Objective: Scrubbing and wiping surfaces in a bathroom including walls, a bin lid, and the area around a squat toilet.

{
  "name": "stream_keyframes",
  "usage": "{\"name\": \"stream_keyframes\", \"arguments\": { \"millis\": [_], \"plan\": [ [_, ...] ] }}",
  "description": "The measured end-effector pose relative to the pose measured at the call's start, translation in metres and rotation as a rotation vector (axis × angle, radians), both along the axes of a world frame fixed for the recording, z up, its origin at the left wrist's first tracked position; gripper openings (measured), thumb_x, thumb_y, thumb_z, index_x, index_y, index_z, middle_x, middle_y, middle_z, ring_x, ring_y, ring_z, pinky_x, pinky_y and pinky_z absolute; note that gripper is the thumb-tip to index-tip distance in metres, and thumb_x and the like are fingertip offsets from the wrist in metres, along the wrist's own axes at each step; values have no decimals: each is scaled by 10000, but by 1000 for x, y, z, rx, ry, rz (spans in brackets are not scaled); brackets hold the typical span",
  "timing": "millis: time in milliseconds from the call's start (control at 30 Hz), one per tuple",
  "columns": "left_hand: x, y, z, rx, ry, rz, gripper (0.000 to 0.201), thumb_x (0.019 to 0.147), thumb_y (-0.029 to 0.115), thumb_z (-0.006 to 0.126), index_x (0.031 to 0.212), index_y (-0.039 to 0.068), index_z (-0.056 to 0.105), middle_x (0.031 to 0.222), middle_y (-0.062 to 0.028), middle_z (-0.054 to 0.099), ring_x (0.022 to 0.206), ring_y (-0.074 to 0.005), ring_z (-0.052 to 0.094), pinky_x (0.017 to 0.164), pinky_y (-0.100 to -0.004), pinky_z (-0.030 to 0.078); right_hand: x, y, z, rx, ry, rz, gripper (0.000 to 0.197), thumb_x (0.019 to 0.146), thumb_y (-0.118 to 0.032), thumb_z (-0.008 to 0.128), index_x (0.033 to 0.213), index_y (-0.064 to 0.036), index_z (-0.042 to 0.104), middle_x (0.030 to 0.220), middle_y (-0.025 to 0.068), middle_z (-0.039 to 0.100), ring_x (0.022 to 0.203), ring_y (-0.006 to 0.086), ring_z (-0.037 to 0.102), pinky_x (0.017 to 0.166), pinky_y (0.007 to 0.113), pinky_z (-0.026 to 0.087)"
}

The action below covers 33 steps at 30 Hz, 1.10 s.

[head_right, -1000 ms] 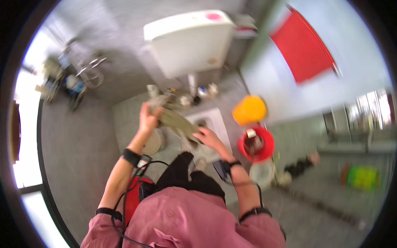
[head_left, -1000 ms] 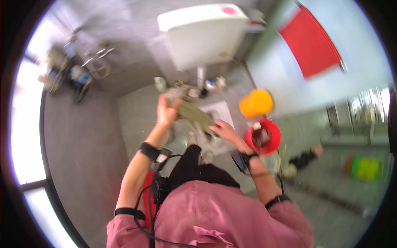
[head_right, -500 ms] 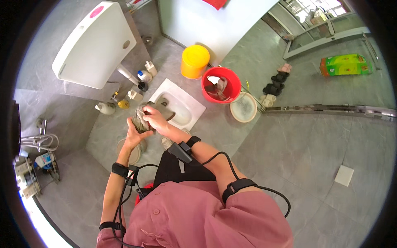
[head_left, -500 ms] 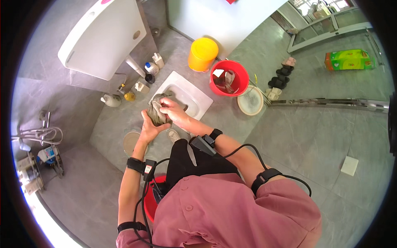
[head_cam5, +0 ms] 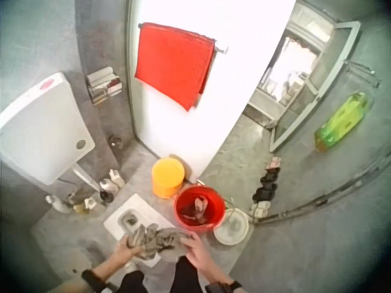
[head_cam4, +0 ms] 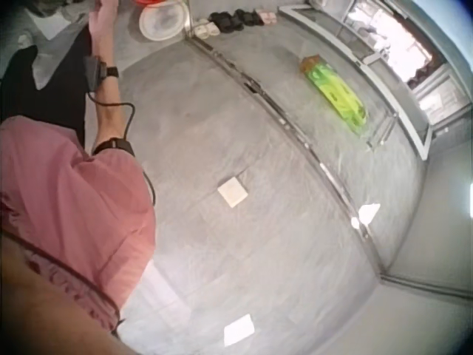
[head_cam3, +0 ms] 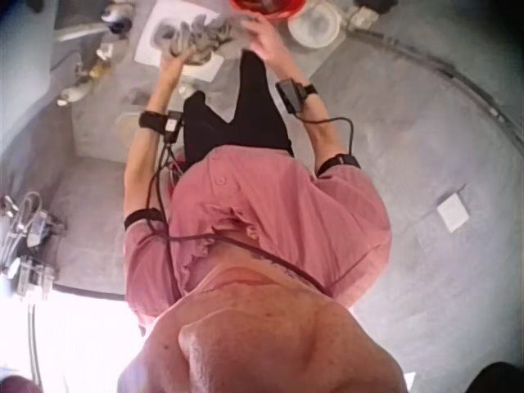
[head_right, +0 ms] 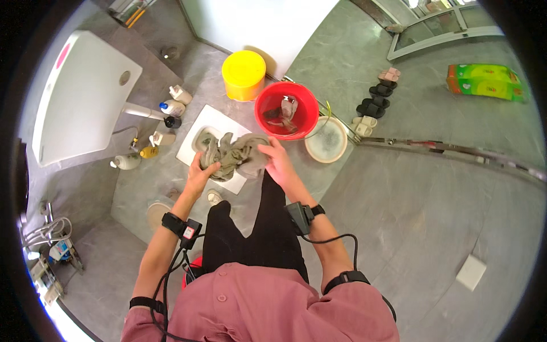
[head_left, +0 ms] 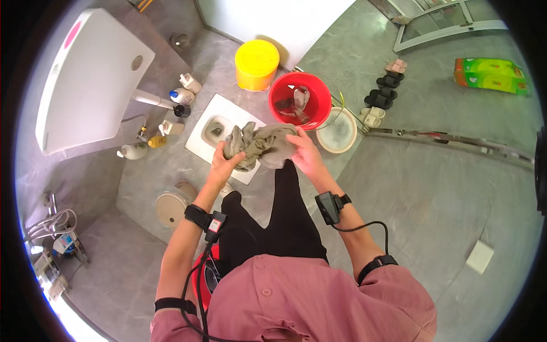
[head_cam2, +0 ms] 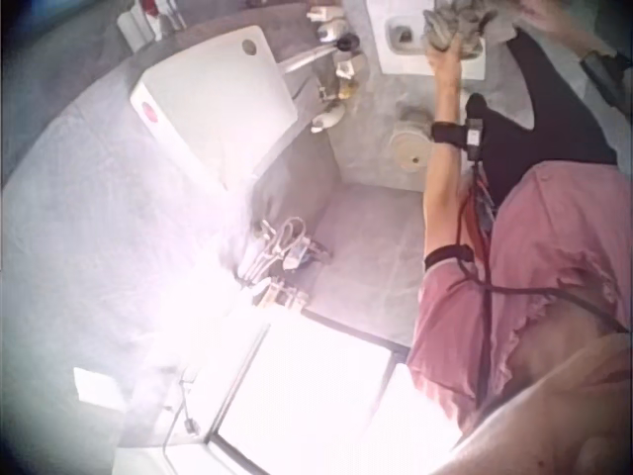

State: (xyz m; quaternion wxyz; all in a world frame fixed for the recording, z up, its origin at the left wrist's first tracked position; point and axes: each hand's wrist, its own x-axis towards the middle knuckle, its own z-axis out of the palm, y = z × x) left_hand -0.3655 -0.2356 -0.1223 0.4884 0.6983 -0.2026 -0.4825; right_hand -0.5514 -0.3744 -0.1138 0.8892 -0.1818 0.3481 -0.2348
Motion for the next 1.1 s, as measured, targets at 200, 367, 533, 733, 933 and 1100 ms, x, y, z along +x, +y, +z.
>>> {"name": "stream_keyframes", "arguments": {
  "millis": [200,367,533,733,933,1100],
  "plan": [
    [-78,-98,-97,9,236,64,344,716,157,694,950,25,480,834,-44,553,759,-117,518,696,-276,446,-60,-93,-75,-140,237,30,268,794,-44,593,1039,-30,485,1026,56,566,948,123,537,824,273,420],
    [-118,-172,-173,7,384,32,357,747,150,668,1005,13,462,917,-53,546,827,-109,510,741,-259,423,-83,-169,-140,-158,375,30,232,797,-52,583,1015,-39,504,967,40,582,884,107,538,784,250,412],
    [-134,-205,-235,95,468,249,353,755,167,651,1005,0,465,920,-68,551,822,-129,522,739,-272,427,-111,-229,-198,-289,476,116,196,784,-49,564,976,-48,524,920,20,585,830,98,543,730,243,423],
    [-117,-165,-356,694,5,213,469,748,200,614,1076,2,344,976,-142,516,813,-210,576,638,-310,507,-95,-232,-297,-507,702,676,261,766,-86,575,1018,-45,519,920,49,585,858,134,545,735,277,431],
    [-132,-176,-374,546,52,140,784,695,226,646,1254,-68,182,1121,-248,410,1047,-352,460,899,-397,397,-63,-239,-389,-1354,1201,1207,404,719,-91,549,1121,-68,511,1155,154,499,1033,340,489,830,456,431],
    [-143,-185,-380,405,-184,156,917,643,240,709,1266,-109,133,1216,-310,268,1152,-456,302,985,-467,291,-11,-258,-450,-1787,850,1472,460,716,-94,546,1174,-80,501,1170,138,503,1074,312,482,890,422,416]
  ]
}}
